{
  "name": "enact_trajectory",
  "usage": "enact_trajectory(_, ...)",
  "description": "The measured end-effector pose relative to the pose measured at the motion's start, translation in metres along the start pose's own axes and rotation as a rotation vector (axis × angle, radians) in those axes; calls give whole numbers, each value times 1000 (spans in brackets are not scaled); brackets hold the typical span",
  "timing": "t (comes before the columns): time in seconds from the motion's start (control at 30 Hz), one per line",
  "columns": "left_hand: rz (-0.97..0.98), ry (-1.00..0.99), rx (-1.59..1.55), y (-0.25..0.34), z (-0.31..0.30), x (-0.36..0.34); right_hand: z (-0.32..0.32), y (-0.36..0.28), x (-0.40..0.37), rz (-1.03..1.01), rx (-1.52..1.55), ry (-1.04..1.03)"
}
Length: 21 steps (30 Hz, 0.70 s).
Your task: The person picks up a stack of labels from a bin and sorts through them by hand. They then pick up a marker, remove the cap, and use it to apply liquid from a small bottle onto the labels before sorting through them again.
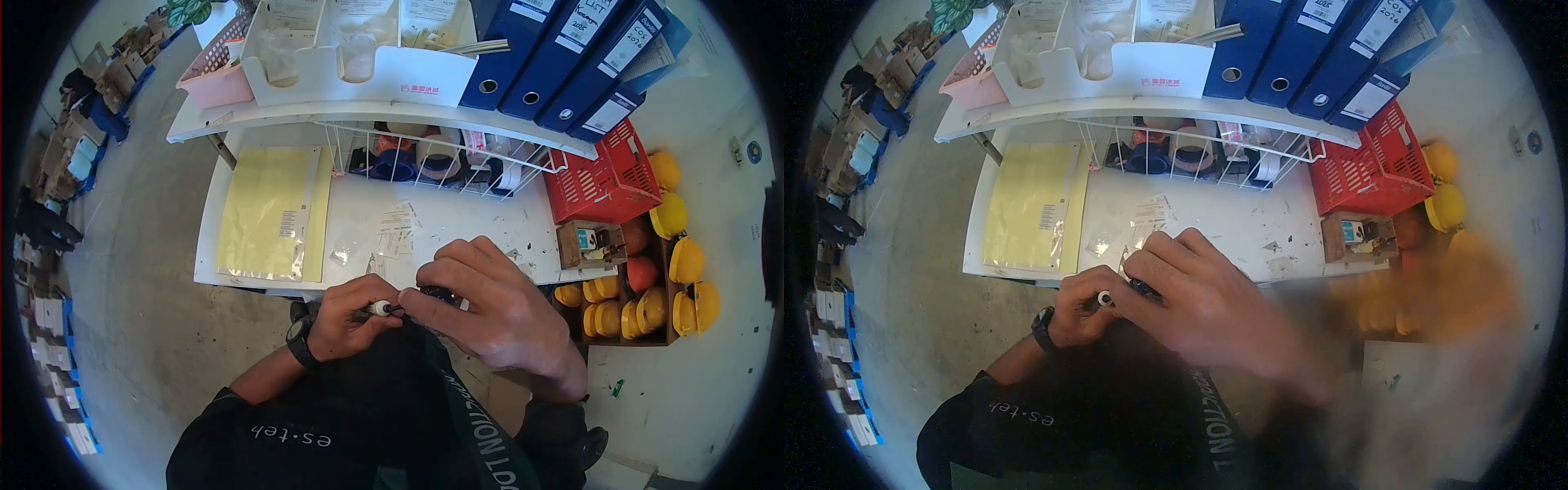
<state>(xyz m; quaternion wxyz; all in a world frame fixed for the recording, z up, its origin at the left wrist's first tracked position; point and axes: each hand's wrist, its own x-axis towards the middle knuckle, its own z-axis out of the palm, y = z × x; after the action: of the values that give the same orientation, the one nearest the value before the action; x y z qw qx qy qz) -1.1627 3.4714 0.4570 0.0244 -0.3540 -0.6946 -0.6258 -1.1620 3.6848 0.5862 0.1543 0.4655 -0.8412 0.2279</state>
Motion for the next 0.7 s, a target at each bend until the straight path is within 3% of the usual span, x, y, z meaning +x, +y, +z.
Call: enact_trajectory(0.7, 17, 7, -15, 1, 2, -8, 2, -6, -4, 8, 19, 12)
